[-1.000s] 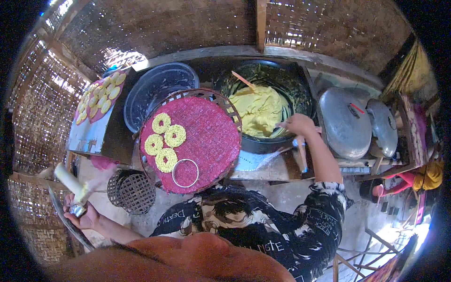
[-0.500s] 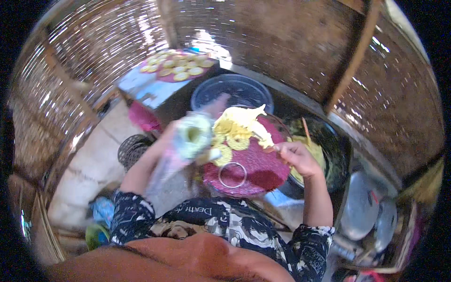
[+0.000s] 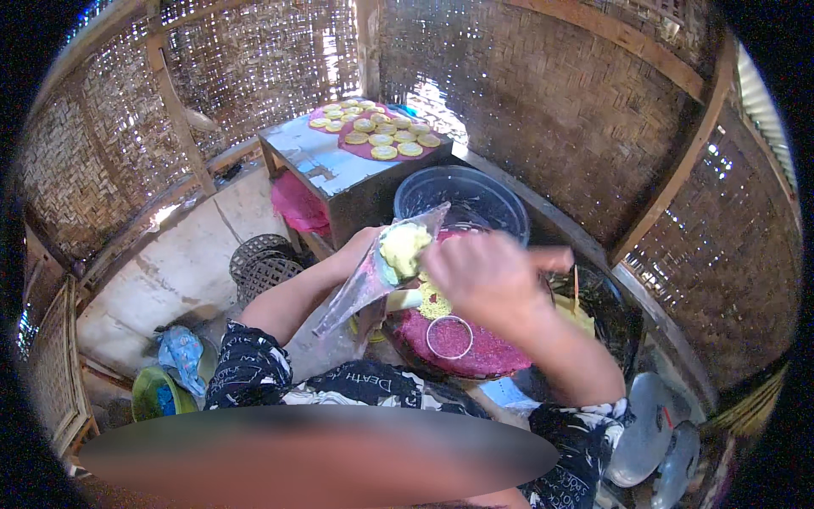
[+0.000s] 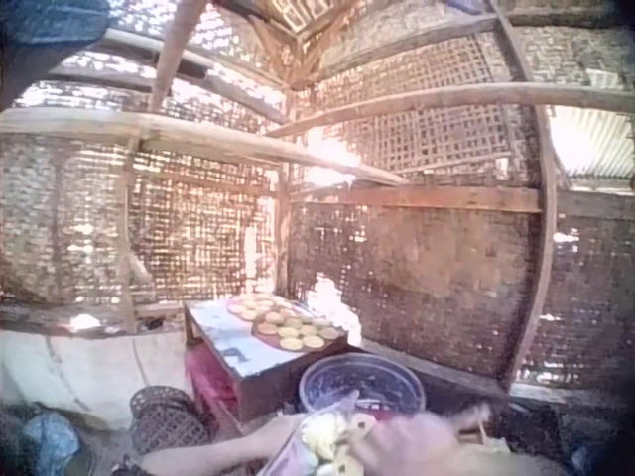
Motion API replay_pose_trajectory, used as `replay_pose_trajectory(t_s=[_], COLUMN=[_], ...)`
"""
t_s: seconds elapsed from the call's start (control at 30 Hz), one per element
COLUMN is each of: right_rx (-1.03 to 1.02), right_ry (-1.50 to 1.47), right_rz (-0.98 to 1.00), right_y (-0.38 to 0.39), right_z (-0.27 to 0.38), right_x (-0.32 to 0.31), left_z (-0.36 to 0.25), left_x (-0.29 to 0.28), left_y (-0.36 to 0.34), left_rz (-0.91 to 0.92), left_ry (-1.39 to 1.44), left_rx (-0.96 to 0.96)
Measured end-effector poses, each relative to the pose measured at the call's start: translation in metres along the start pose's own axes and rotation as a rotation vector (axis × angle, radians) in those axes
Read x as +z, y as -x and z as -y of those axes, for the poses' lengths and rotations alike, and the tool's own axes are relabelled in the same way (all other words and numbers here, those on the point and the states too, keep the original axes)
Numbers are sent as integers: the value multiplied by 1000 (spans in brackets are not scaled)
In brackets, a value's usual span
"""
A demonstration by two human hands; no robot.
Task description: The person prepares traditional round snacks by spreading batter onto a red circular surface, adding a yellow ring, and filling it with a yellow paste using a wooden tool.
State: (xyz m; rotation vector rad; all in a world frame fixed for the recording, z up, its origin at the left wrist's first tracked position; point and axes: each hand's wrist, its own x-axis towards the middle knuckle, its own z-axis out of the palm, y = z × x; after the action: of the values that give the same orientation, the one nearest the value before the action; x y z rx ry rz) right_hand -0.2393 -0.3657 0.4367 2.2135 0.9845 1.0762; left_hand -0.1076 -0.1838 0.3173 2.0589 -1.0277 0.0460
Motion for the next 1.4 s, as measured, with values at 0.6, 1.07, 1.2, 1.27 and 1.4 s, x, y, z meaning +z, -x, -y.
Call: replay_pose_trajectory(t_s=[0.6, 1.07, 1.2, 1.27, 1.4], right_rx=[69, 488, 472, 476, 462], right_ry=[-56, -180, -288, -340, -396], right_rz=[-74, -215, -116, -110, -86], right_y=[23, 48, 53, 54, 43], right_z=[-4, -25, -15, -15, -18], right_x=[-2, 31, 53, 48, 37], left_z=[-11, 90, 40, 51, 89], left_x=[-14, -8, -21, -21, -12], left_y=[8, -9, -11, -4, -2], left_rz=[32, 324, 422, 317, 391], left_ry=[-310, 1198, 1346, 1321, 1367], left_rx=[-147, -150, -75, -84, 7])
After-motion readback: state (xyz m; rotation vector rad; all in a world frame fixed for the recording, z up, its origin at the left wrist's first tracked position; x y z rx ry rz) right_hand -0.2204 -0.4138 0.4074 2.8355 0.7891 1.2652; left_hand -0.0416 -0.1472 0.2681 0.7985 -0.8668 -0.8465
